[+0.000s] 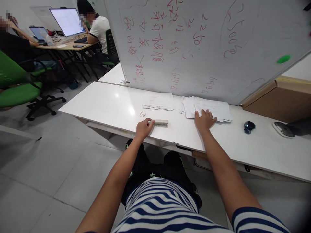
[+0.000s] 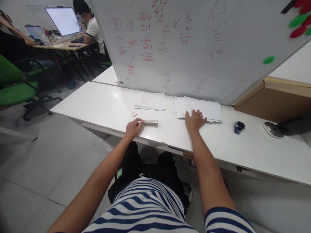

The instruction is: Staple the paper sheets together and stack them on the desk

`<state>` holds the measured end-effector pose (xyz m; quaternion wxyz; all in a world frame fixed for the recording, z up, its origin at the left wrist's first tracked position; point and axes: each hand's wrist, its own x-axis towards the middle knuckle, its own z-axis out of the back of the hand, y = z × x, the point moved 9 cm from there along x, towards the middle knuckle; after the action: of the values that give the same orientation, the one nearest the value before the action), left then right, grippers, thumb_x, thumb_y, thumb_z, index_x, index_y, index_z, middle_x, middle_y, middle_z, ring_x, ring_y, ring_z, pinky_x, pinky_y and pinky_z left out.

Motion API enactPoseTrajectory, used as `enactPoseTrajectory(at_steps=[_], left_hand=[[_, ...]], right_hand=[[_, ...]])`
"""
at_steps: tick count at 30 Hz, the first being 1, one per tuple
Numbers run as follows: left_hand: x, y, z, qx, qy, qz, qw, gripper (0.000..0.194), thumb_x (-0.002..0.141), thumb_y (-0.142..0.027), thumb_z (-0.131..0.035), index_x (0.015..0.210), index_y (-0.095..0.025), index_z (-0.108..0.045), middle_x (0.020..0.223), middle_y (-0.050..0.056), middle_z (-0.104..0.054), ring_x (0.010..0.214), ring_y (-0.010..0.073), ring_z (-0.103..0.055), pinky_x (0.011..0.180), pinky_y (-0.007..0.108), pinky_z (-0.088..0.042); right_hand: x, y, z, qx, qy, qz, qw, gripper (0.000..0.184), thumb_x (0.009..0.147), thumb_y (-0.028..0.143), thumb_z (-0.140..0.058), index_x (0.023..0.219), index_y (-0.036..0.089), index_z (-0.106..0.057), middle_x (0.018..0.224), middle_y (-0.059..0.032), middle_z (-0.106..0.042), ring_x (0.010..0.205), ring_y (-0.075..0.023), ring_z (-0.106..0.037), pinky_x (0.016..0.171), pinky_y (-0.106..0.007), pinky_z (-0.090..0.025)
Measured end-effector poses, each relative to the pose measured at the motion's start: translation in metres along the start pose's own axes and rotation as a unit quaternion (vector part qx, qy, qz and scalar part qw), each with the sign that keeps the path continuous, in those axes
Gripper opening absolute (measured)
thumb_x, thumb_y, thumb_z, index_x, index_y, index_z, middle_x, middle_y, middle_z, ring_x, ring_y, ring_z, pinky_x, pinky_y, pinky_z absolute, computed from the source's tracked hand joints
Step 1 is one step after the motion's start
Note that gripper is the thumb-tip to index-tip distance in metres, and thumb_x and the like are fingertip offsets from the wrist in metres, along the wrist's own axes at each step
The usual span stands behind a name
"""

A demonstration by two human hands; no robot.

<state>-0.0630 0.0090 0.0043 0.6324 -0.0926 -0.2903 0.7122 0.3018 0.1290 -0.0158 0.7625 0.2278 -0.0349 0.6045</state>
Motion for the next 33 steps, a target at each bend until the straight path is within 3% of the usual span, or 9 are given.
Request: enactPoseTrajectory(at_steps=[19,24,27,33], left_hand=[[0.000,0.001,0.000,-0.006,-0.011,-0.004,1.000,0.040,0.090,-0.053,-0.040,0.101,-0.024,-0.066,0.063,0.000,-0.060,0.064,0.0168,-0.057,0.063,0.027,-0.035],[0.001,0.002,-0.001,-0.001,-0.006,-0.008,1.000,0.042,0.090,-0.054,-0.039,0.102,-0.023,-0.065,0.066,0.000,-0.061,0.065,0.0163,-0.058,0.062,0.026,-0.035],[0.001,0.002,0.000,0.003,-0.008,-0.005,1.000,0.042,0.091,-0.054,-0.039,0.103,-0.023,-0.065,0.067,0.000,-0.062,0.066,0.0165,-0.059,0.062,0.025,-0.035],[0.000,0.001,-0.001,0.006,-0.003,0.005,1.000,0.041,0.090,-0.053,-0.041,0.102,-0.023,-0.066,0.066,0.001,-0.062,0.067,0.0174,-0.060,0.063,0.026,-0.036]], right_hand=[[-0.004,-0.001,0.005,0.034,-0.024,0.012,0.999,0.050,0.097,0.042,-0.025,0.127,0.018,-0.056,0.141,-0.0145,-0.046,0.133,-0.0301,-0.032,0.105,-0.064,-0.009],[-0.006,0.005,0.020,0.113,-0.073,0.031,0.990,0.048,0.097,0.037,-0.024,0.118,0.014,-0.060,0.125,-0.0136,-0.061,0.124,-0.0258,-0.045,0.107,-0.059,-0.011],[-0.034,0.013,0.040,0.161,-0.092,0.050,0.981,0.049,0.097,0.038,-0.025,0.117,0.012,-0.061,0.120,-0.0143,-0.064,0.122,-0.0246,-0.049,0.109,-0.054,-0.016],[-0.135,0.038,0.067,0.129,0.016,0.103,0.986,0.043,0.095,0.042,-0.034,0.112,0.018,-0.065,0.116,-0.0094,-0.067,0.110,-0.0244,-0.057,0.109,-0.054,-0.013]])
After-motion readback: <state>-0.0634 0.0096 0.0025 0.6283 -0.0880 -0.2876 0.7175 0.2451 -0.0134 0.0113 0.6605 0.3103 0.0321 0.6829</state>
